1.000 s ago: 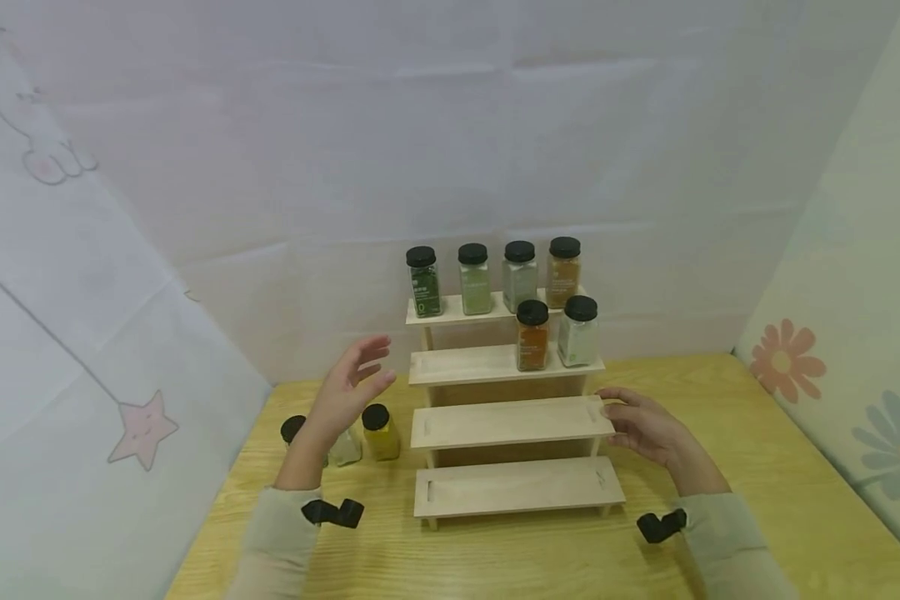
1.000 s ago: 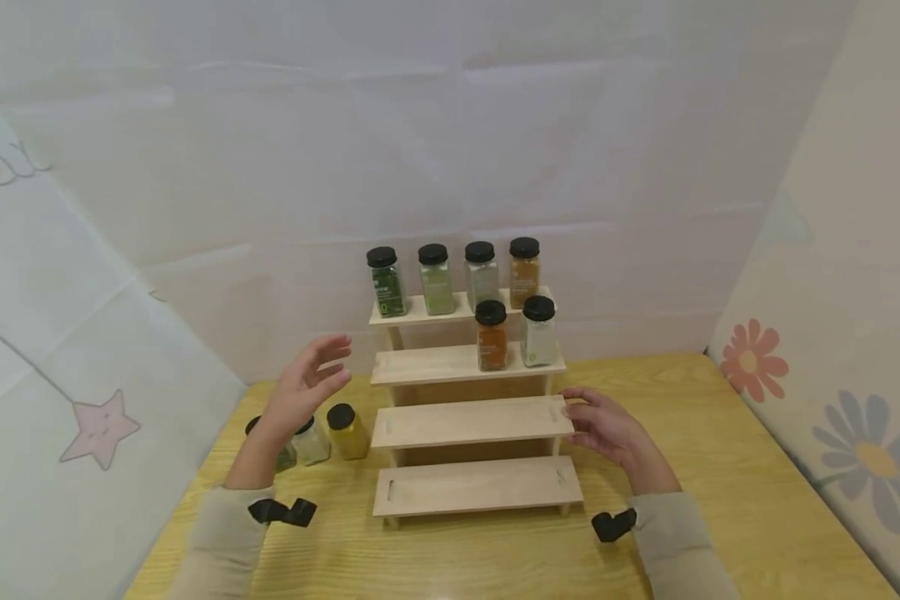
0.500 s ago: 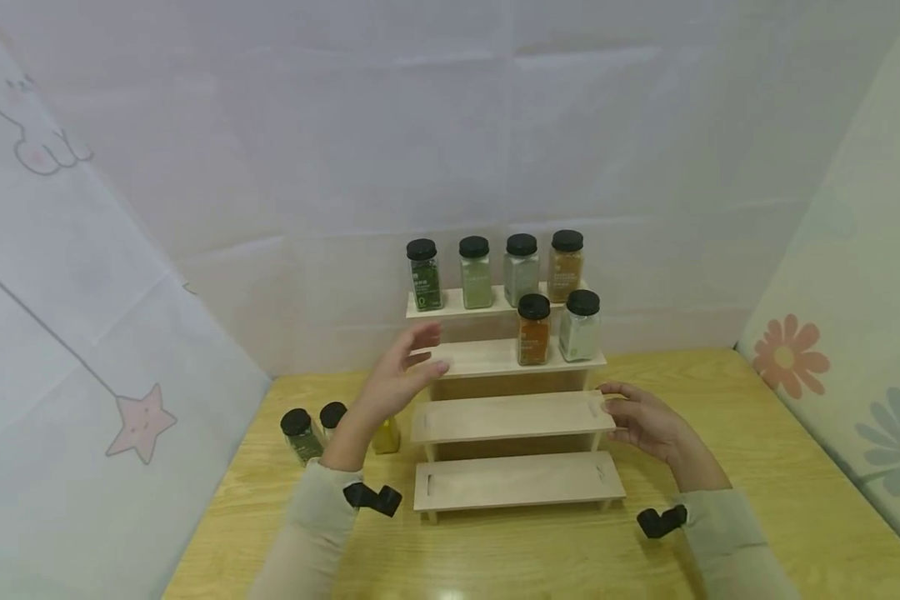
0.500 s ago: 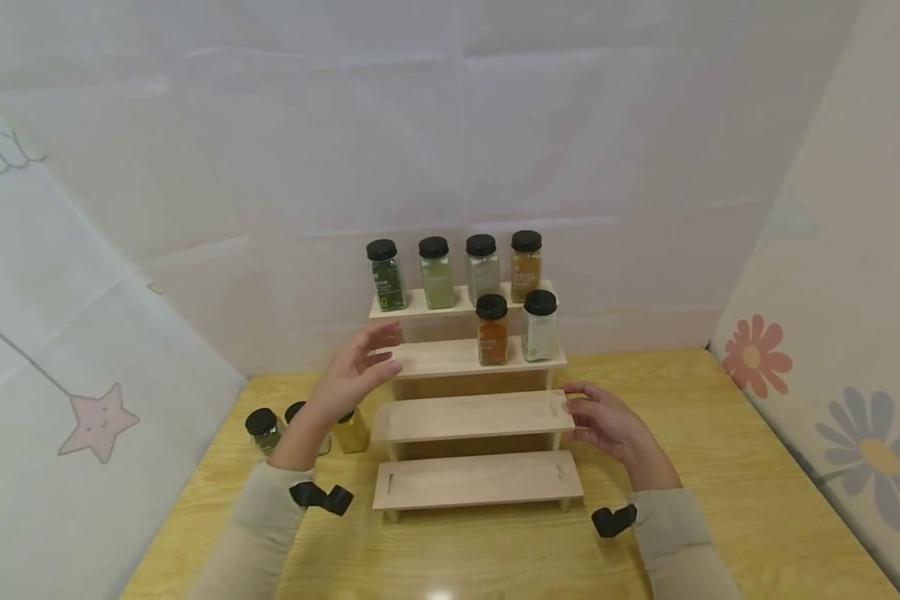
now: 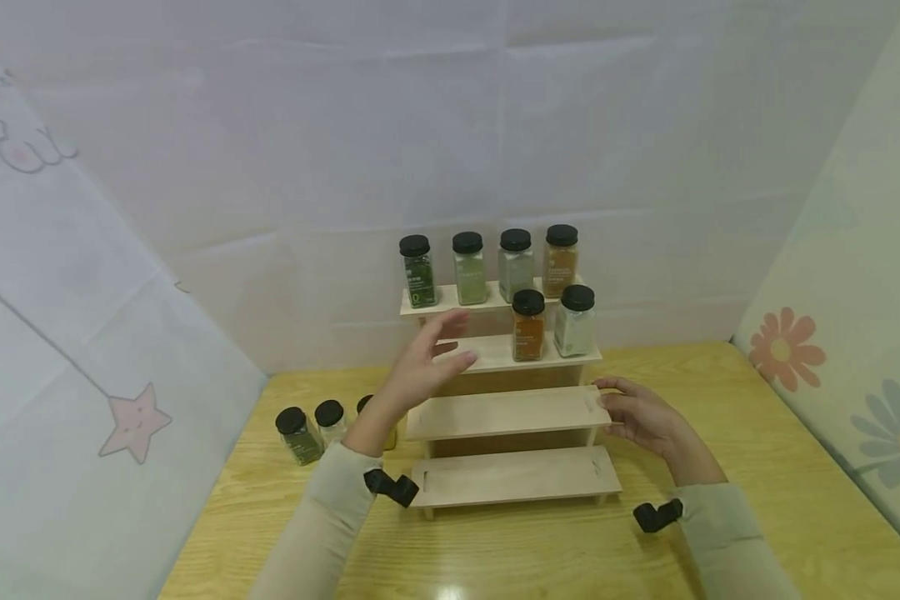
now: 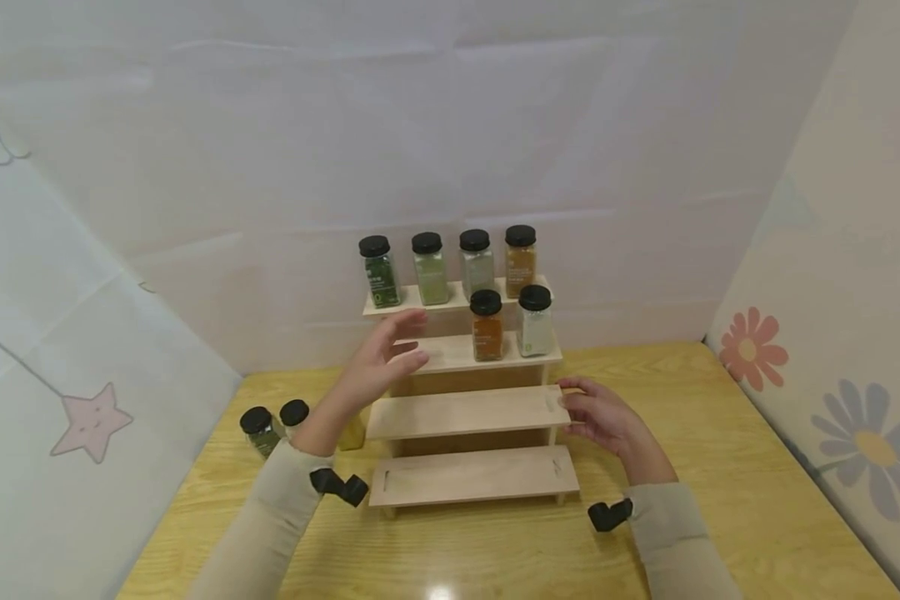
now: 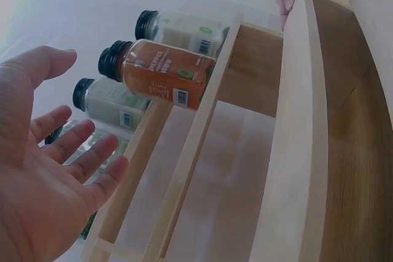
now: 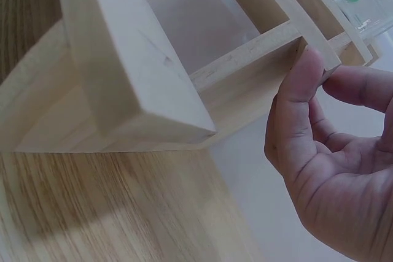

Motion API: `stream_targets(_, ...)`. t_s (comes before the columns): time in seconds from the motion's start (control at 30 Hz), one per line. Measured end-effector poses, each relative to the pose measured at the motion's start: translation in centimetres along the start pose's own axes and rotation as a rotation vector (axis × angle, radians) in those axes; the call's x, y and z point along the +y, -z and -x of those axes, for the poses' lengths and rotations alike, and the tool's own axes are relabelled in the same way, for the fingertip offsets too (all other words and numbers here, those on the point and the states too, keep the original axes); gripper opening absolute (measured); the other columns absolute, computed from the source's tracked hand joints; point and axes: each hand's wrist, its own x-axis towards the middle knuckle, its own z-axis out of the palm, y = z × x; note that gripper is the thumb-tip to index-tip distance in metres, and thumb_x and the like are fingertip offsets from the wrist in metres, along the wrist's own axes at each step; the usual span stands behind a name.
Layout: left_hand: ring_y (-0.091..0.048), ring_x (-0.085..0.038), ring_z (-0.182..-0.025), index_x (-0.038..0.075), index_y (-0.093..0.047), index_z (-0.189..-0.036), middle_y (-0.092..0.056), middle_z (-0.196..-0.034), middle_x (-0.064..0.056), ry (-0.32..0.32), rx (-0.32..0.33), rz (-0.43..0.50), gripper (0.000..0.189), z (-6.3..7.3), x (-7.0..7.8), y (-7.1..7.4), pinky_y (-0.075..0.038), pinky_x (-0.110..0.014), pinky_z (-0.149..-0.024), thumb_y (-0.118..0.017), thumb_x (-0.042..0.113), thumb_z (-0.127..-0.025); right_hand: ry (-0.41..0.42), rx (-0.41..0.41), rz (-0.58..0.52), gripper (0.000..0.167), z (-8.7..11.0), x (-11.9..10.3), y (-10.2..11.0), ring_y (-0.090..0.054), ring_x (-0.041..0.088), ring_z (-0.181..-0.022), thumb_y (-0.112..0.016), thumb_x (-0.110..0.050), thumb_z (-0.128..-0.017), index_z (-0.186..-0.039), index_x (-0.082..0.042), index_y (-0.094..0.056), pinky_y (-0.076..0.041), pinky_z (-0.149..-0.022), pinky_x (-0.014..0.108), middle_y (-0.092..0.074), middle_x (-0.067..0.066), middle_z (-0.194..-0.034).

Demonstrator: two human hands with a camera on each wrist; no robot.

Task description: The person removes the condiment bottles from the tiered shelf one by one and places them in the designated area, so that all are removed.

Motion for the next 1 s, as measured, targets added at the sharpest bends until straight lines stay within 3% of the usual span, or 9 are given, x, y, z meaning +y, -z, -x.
stream_targets(0.23,-0.046,-0.036,-0.138,0.005,-0.04,-0.152,-0.046,-0.152,-0.014,-0.002,-0.019,-0.028,0.063,-1.3,1.1,-0.9,-0.038,-0.052,-0.113,-0.07,0.015,-0.097,0.002,0.006,0.0,0.046,0.0,0.0,0.0,-0.067,0.015,-0.089,-0.057,-0.01,-0.104,-0.144,-0.007,-0.036,-0.058,-0.072,0.027,-0.062,0.004,-0.112)
stream_targets(0.4,-0.047,-0.028,-0.138,0.01,-0.041,-0.152,-0.048,-0.152,-0.009,-0.006,-0.04,-0.036,0.063,-2.4,1.4,-1.8,-0.039,-0.047,-0.113,-0.071,0.018,-0.097,0.0,0.011,0.004,0.043,0.1,0.0,0.0,-0.068,0.015,-0.089,-0.056,-0.01,-0.104,-0.143,-0.008,-0.037,-0.058,-0.072,0.027,-0.063,0.003,-0.111)
stream_targets(0.63,-0.046,-0.031,-0.138,0.012,-0.042,-0.152,-0.045,-0.153,-0.015,0.016,-0.05,-0.005,0.065,-3.6,0.8,-3.1,-0.037,-0.051,-0.114,-0.072,0.02,-0.096,-0.003,0.011,0.007,0.043,0.1,-0.1,-0.2,-0.068,0.014,-0.088,-0.056,-0.01,-0.104,-0.143,-0.007,-0.039,-0.058,-0.072,0.027,-0.063,0.003,-0.11)
stream_targets(0.8,-0.046,-0.03,-0.139,0.016,-0.042,-0.153,-0.045,-0.153,-0.008,0.043,-0.043,0.012,0.066,-4.5,0.1,-3.9,-0.038,-0.053,-0.113,-0.073,0.02,-0.095,-0.005,0.011,0.011,0.052,0.2,-0.1,-0.2,-0.068,0.014,-0.087,-0.055,-0.01,-0.104,-0.149,-0.001,-0.03,-0.058,-0.072,0.027,-0.063,0.003,-0.11)
stream_targets(1.0,-0.046,-0.026,-0.138,0.02,-0.038,-0.155,-0.046,-0.15,-0.005,0.062,-0.041,0.005,0.071,-5.5,-0.2,-4.5,-0.039,-0.05,-0.113,-0.075,0.022,-0.094,-0.006,0.013,0.011,0.05,0.2,-0.1,-0.2,-0.068,0.014,-0.089,-0.055,-0.01,-0.104,-0.148,-0.005,-0.031,-0.058,-0.07,0.025,-0.063,0.003,-0.111)
